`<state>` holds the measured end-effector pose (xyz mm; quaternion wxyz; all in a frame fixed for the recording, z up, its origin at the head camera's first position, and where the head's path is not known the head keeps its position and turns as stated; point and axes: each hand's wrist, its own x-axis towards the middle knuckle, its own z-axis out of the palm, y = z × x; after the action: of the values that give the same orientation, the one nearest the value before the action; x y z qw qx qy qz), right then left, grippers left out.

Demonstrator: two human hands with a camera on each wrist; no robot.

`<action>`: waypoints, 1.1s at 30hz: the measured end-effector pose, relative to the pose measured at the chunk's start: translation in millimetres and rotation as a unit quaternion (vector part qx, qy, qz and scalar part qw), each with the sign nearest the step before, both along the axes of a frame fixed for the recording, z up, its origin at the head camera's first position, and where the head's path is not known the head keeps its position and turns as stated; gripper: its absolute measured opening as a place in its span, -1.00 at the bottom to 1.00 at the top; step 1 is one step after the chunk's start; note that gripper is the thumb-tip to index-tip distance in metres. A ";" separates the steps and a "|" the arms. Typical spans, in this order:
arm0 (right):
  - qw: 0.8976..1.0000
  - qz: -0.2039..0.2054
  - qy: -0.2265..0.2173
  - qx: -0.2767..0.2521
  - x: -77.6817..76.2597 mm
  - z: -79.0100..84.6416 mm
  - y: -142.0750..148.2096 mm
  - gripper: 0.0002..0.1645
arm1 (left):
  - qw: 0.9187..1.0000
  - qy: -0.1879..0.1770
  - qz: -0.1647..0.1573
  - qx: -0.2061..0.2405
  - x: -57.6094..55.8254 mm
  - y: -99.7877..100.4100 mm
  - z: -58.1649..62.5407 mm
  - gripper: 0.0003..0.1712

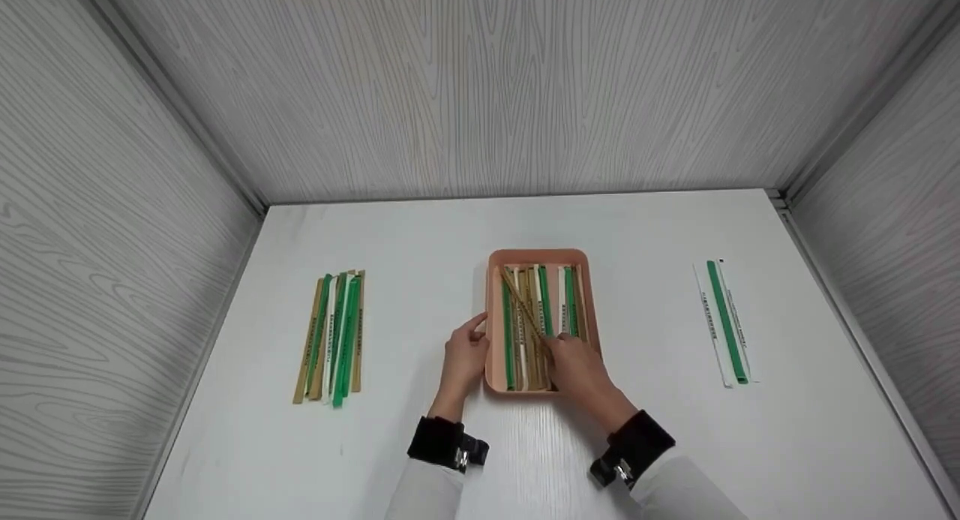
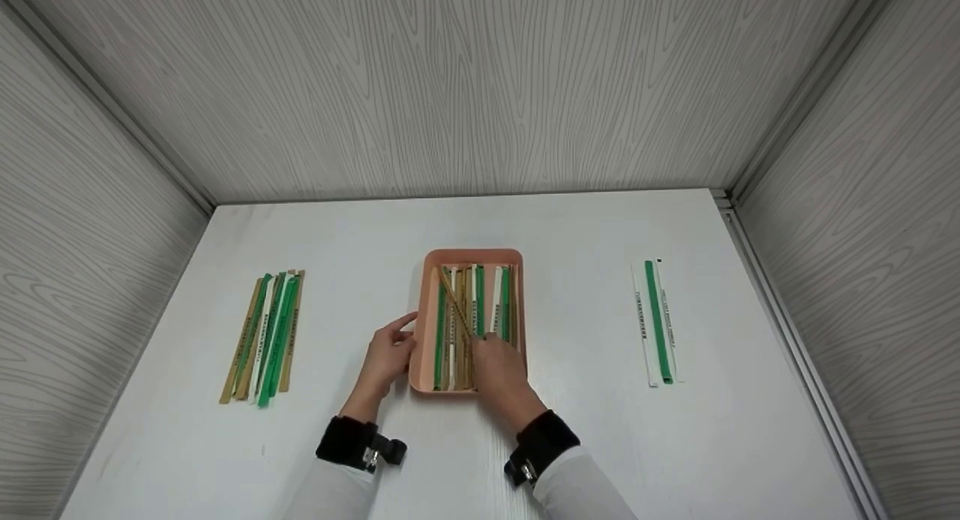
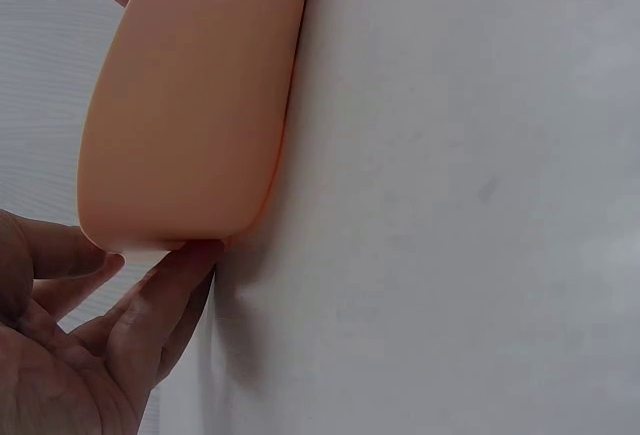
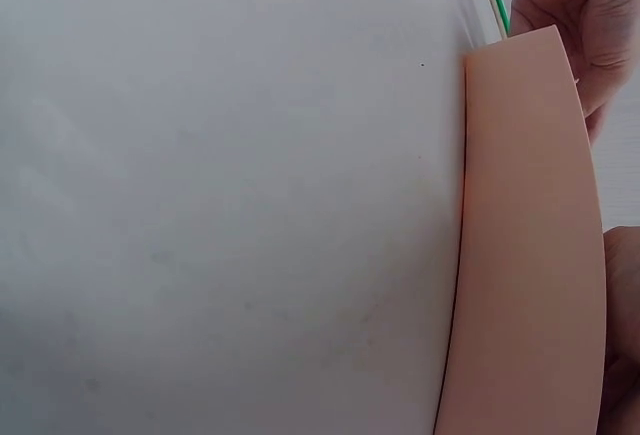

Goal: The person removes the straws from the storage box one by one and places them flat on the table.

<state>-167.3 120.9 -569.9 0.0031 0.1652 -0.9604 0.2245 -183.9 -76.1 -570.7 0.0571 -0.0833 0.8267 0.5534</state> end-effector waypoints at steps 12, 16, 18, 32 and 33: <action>0.996 -0.064 -0.029 -0.055 3.3 15.8 9.6 -0.66 | 1.000 -0.011 0.000 0.007 -1.1 0.5 -2.0 -0.47; 0.992 -0.090 -0.027 -0.082 3.9 24.3 20.0 -0.68 | 1.000 -0.012 0.000 0.011 -1.2 1.0 -2.3 -0.47; 0.990 -0.103 -0.029 -0.093 2.2 27.9 29.1 -0.66 | 1.000 -0.012 0.001 0.012 -0.9 1.1 -2.1 -0.47; 0.967 -0.223 -0.046 -0.114 -3.5 36.4 128.1 -0.58 | 1.000 0.000 0.006 0.007 0.8 0.8 0.1 -0.48; 0.965 -0.232 -0.051 -0.115 -3.3 34.8 135.0 -0.57 | 1.000 -0.001 0.006 0.007 0.6 0.8 0.2 -0.48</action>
<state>-170.7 255.9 -535.1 0.0252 -0.0748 -0.9389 0.3349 -183.3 -75.4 -570.6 0.0551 -0.0878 0.8225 0.5593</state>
